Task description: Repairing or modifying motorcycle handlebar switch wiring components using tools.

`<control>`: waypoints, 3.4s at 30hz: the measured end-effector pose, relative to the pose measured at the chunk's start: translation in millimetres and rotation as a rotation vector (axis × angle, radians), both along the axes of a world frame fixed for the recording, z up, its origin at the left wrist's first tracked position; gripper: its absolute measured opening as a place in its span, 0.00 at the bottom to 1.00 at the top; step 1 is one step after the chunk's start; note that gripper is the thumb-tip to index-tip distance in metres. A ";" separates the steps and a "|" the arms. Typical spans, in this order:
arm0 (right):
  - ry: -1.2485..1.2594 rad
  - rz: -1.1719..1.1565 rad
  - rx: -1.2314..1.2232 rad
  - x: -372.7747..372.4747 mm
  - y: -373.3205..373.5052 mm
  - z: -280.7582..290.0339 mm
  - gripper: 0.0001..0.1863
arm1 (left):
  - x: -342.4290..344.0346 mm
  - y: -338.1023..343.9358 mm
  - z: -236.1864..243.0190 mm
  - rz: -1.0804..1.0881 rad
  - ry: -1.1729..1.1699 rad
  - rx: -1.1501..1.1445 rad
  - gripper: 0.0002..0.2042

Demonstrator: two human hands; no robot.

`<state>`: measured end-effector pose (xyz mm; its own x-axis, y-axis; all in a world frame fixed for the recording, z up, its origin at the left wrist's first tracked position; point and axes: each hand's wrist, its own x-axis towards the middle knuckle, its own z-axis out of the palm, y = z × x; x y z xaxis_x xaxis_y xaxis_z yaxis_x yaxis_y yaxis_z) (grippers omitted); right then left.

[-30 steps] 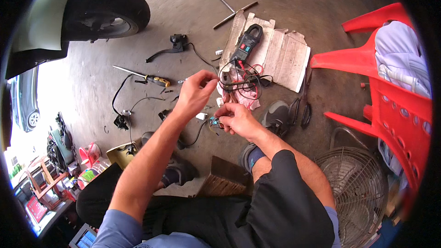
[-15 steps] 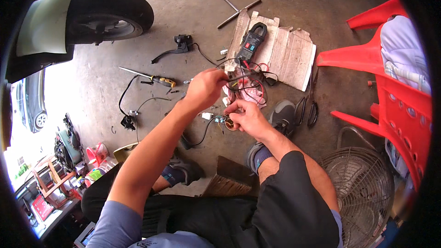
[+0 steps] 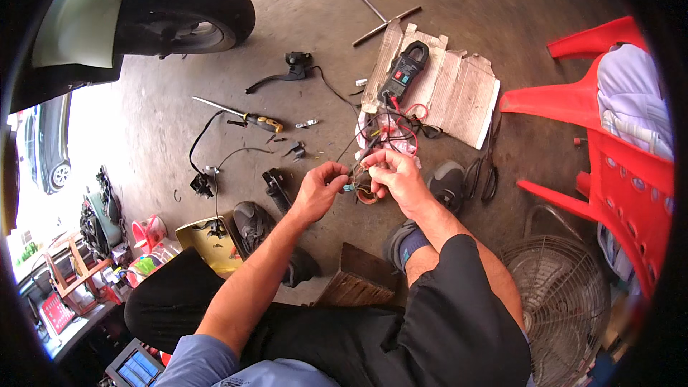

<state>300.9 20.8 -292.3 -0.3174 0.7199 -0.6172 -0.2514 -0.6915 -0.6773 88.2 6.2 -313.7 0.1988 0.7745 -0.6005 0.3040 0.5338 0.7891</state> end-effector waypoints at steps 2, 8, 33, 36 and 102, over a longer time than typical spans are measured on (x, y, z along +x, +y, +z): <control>0.005 -0.007 -0.006 -1.1 2.1 3.1 0.08 | 2.7 -2.8 4.4 0.006 0.014 -0.003 0.09; 0.015 -0.018 0.002 -0.9 1.7 -5.8 0.07 | 12.8 2.1 33.3 -0.058 0.199 0.144 0.11; -0.083 0.054 0.043 -10.0 6.5 1.1 0.10 | 0.0 -11.0 16.9 0.391 -0.289 -0.011 0.13; -0.104 0.053 0.038 -9.5 6.1 2.0 0.10 | -5.0 -5.4 20.8 0.315 -0.322 -0.126 0.12; -0.147 0.044 0.051 -11.0 5.7 2.3 0.07 | 18.4 7.7 37.5 0.199 -0.073 0.122 0.09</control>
